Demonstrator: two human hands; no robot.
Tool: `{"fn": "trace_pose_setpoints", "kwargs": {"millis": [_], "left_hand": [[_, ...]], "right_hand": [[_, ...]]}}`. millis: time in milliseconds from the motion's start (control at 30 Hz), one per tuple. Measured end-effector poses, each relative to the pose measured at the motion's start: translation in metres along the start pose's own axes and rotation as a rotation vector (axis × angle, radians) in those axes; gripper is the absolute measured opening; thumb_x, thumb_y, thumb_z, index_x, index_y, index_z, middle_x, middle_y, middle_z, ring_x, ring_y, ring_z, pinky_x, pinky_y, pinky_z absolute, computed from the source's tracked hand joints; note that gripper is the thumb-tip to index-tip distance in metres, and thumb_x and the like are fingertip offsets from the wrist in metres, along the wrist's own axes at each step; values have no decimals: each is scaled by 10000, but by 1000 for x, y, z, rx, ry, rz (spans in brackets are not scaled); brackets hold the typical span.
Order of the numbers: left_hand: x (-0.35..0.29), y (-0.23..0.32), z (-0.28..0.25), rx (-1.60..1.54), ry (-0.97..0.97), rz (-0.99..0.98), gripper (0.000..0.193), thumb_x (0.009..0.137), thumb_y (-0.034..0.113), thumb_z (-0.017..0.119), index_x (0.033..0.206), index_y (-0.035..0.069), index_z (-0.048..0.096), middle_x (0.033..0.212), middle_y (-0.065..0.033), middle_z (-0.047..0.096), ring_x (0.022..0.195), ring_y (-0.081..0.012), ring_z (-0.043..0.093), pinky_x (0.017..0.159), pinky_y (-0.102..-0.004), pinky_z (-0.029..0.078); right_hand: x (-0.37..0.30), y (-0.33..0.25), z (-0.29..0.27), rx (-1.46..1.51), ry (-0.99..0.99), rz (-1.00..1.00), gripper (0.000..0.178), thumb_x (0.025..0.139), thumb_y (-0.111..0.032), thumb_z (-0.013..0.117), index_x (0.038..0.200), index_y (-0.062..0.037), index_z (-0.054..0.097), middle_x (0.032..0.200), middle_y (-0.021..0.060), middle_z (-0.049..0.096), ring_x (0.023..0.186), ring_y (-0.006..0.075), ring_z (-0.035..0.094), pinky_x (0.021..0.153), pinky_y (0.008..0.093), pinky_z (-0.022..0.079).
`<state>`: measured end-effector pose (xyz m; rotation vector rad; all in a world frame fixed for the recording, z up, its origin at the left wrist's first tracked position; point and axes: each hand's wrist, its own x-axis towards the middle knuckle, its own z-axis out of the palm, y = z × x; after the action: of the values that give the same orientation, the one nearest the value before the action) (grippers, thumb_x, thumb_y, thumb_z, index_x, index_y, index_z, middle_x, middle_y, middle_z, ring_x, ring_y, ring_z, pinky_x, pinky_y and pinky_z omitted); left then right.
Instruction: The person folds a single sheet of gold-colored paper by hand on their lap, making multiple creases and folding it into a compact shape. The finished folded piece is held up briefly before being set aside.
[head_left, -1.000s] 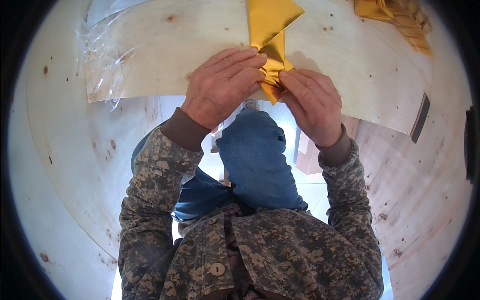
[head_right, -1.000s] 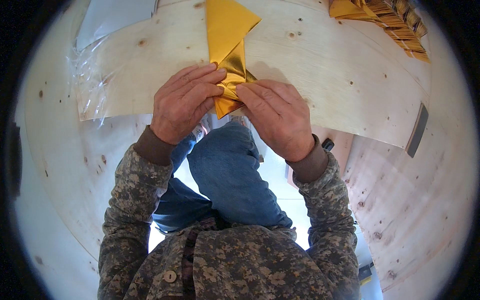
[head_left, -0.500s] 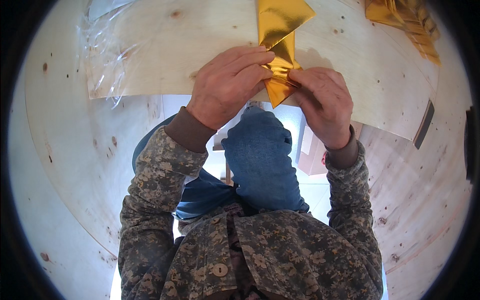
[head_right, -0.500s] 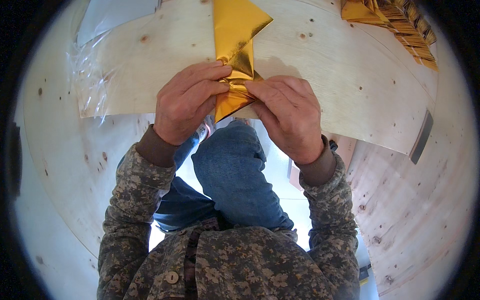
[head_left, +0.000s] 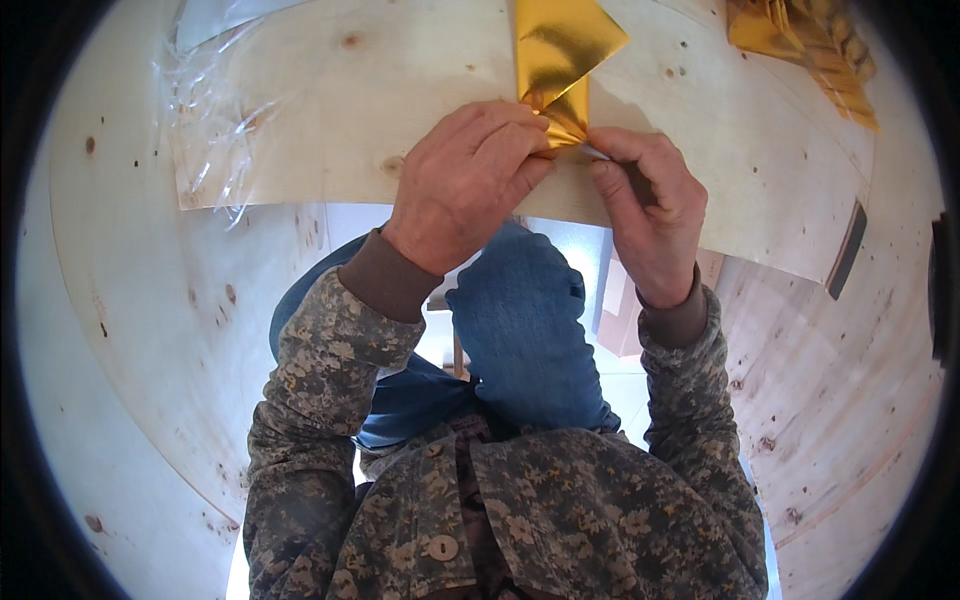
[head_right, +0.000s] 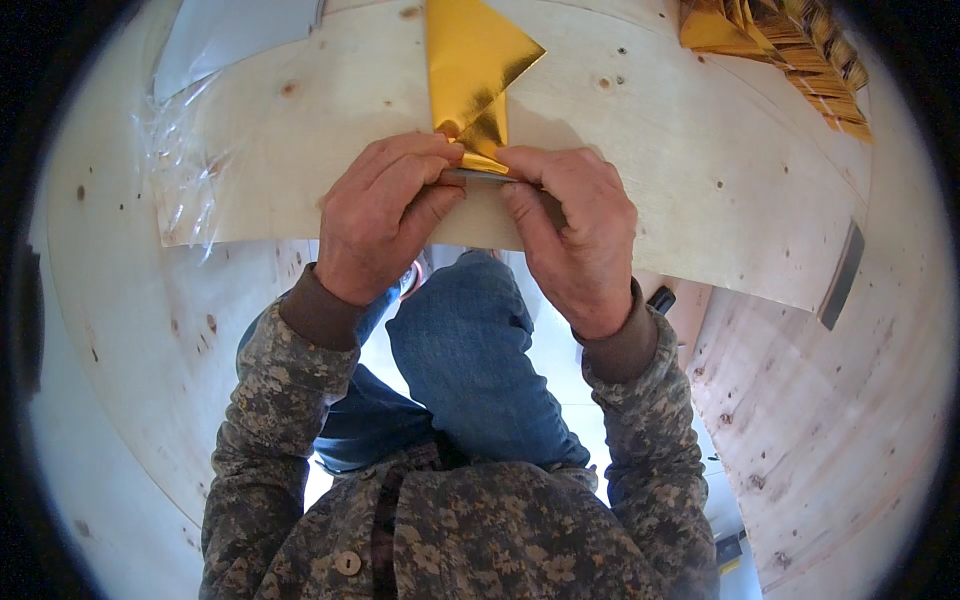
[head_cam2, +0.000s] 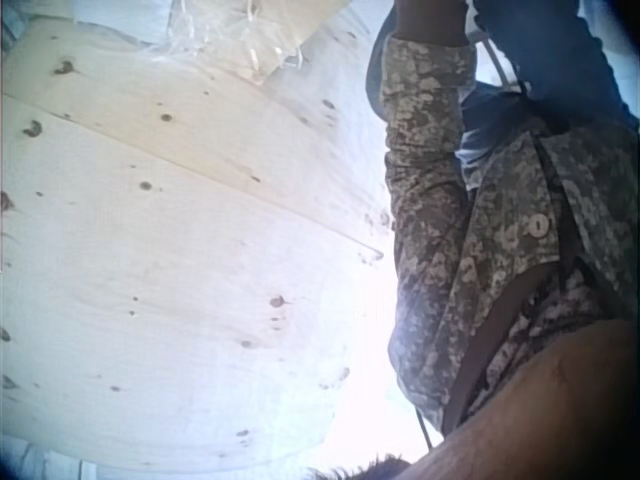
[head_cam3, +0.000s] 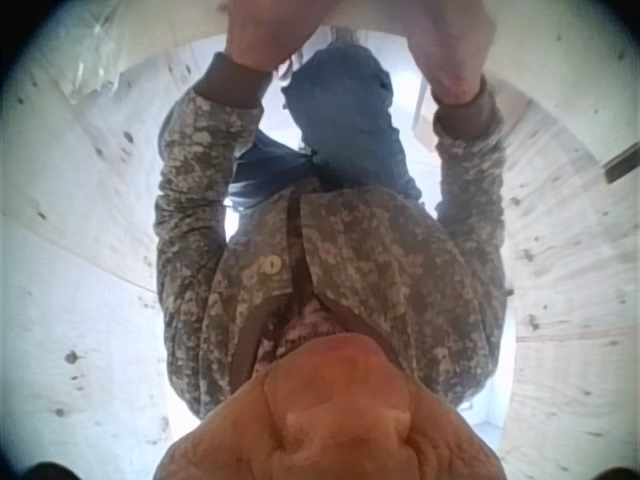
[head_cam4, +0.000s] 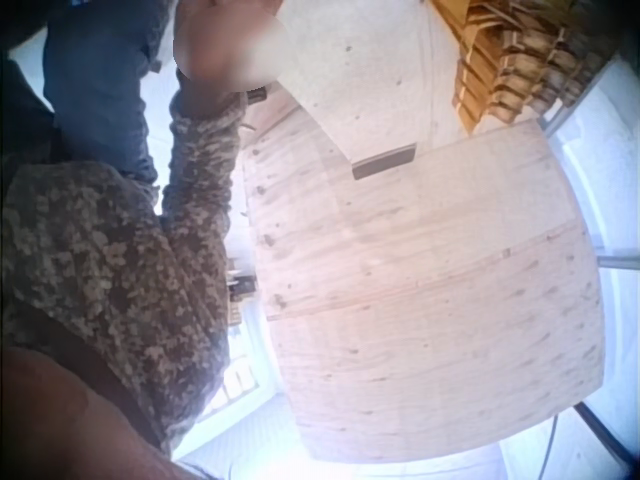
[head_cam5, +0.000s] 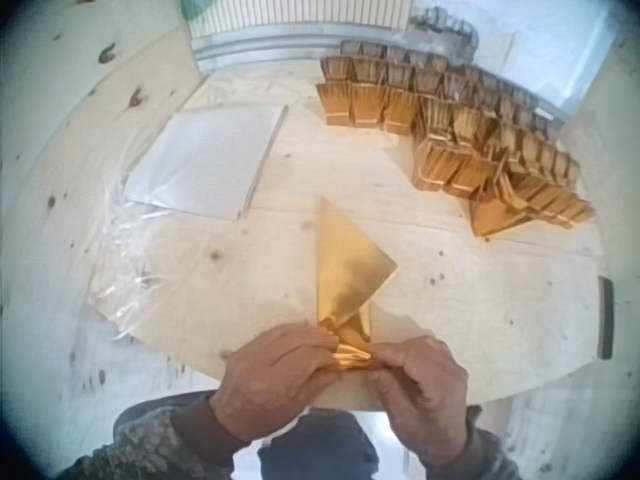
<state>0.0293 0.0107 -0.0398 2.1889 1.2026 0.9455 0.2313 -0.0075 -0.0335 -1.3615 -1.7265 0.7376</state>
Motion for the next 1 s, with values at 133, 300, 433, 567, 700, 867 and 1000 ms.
{"fn": "trace_pose_setpoints", "kwargs": {"millis": [133, 300, 433, 567, 700, 867, 1000], "left_hand": [[1, 4, -2, -76, -16, -164, 486, 833, 138, 801, 1253, 47, 574, 1213, -133, 682, 1047, -314, 705, 884, -366, 578], [2, 6, 3, -37, 30, -187, 566, 858, 142, 782, 1339, 32, 505, 1403, -143, 568, 1035, -312, 717, 873, -372, 584], [5, 4, 5, -89, 66, -203, 606, 843, 95, 780, 1370, 21, 490, 1443, -147, 519, 1036, -284, 717, 862, -352, 588], [7, 2, 4, -44, 54, -186, 554, 832, 34, 768, 1342, 27, 553, 1439, -159, 500, 1021, -240, 710, 848, -330, 591], [7, 2, 4, -25, 24, -145, 411, 840, 8, 748, 1239, 28, 652, 1425, -148, 512, 993, -218, 692, 841, -321, 589], [6, -1, 0, 3, 17, -82, 392, 834, -2, 740, 1219, 30, 677, 1389, -123, 551, 1031, -240, 666, 871, -333, 574], [9, -9, -3, 148, -5, 10, 368, 837, 12, 725, 1202, 31, 679, 1303, -108, 612, 1101, -278, 624, 941, -368, 540]], "right_hand": [[4, -7, 4, -20, -15, 157, 318, 827, 7, 701, 1139, -54, 703, 898, 101, 702, 788, 268, 633, 760, 358, 495], [17, -10, 10, -106, -1, 69, 342, 851, 5, 649, 1187, -43, 693, 995, 153, 728, 786, 307, 647, 744, 399, 510], [21, -11, 11, -187, -34, 55, 342, 864, -11, 631, 1199, -37, 690, 991, 168, 726, 777, 331, 649, 733, 422, 512], [24, -10, 14, -236, -42, 43, 331, 864, -20, 627, 1187, -41, 696, 894, 159, 709, 766, 340, 645, 728, 434, 509], [25, -12, 16, -251, -25, 59, 312, 858, -22, 624, 1157, -45, 710, 825, 151, 686, 754, 339, 642, 717, 442, 503], [27, -16, 15, -237, -48, 135, 300, 849, -23, 624, 1133, -37, 716, 832, 158, 686, 752, 339, 642, 717, 442, 502], [27, -18, 12, -276, -103, 161, 356, 888, 13, 624, 1230, -43, 703, 875, 109, 698, 717, 167, 637, 712, 276, 533]]}}
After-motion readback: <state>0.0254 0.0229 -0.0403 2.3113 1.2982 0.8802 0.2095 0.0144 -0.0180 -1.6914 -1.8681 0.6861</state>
